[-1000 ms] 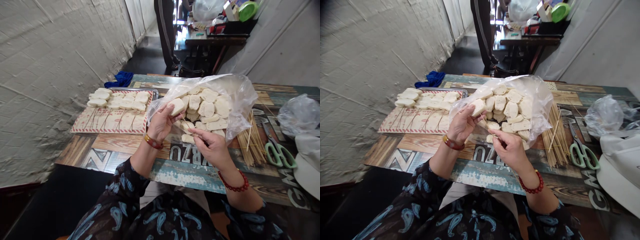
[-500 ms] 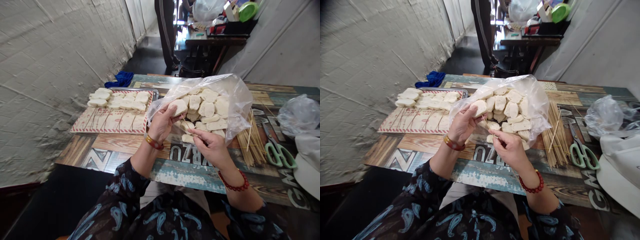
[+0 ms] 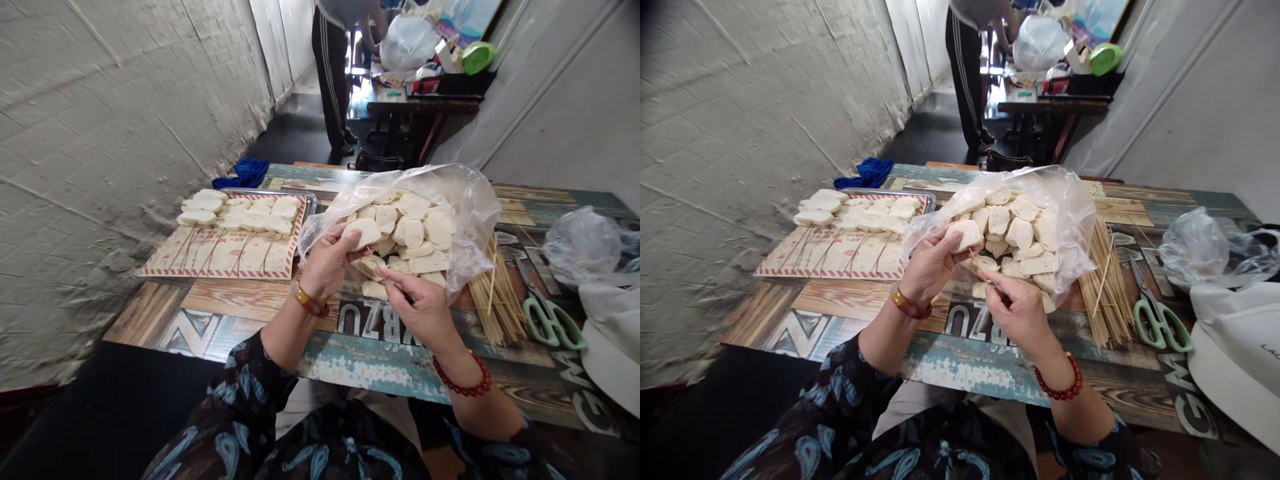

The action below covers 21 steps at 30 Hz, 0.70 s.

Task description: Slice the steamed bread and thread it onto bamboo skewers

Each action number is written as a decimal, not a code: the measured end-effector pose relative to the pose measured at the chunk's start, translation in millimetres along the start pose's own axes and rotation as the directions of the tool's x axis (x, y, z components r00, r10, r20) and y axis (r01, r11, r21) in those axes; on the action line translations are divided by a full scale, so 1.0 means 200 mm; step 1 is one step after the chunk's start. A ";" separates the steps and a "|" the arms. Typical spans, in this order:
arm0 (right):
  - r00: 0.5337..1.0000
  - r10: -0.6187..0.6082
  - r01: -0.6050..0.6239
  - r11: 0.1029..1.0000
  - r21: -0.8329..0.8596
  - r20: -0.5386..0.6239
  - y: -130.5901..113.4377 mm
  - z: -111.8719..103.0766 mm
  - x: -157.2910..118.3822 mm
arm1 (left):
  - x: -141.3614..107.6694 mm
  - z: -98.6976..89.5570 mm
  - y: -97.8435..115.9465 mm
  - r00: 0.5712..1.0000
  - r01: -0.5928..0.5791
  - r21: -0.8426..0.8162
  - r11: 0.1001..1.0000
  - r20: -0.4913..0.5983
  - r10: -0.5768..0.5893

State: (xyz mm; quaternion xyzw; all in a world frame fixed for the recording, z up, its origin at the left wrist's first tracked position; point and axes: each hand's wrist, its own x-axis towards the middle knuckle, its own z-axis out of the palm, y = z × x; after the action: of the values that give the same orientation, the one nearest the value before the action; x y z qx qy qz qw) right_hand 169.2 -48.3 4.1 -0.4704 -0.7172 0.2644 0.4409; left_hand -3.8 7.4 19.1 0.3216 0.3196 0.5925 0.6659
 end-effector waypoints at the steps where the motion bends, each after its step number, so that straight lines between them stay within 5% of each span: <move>1: 1.000 0.003 -0.003 1.000 0.002 0.004 0.00 0.00 0.00 | 0.00 0.00 0.01 1.000 -0.013 -0.004 1.000 0.004 0.013; 11: 0.977 0.173 -0.192 0.968 0.160 0.124 0.05 0.03 -0.01 | -0.04 0.00 0.06 0.998 -0.063 0.005 0.998 -0.002 0.063; 21: 0.977 0.209 -0.215 0.948 0.235 0.051 0.06 0.04 -0.04 | -0.06 0.02 0.05 0.995 -0.092 0.009 0.996 0.031 0.092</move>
State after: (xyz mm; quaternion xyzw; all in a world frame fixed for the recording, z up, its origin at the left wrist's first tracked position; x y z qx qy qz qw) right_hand 168.4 -50.3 -13.6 -0.4847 -0.6310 0.4007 0.4544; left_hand -7.6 -4.3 30.9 0.3483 0.2974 0.6159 0.6410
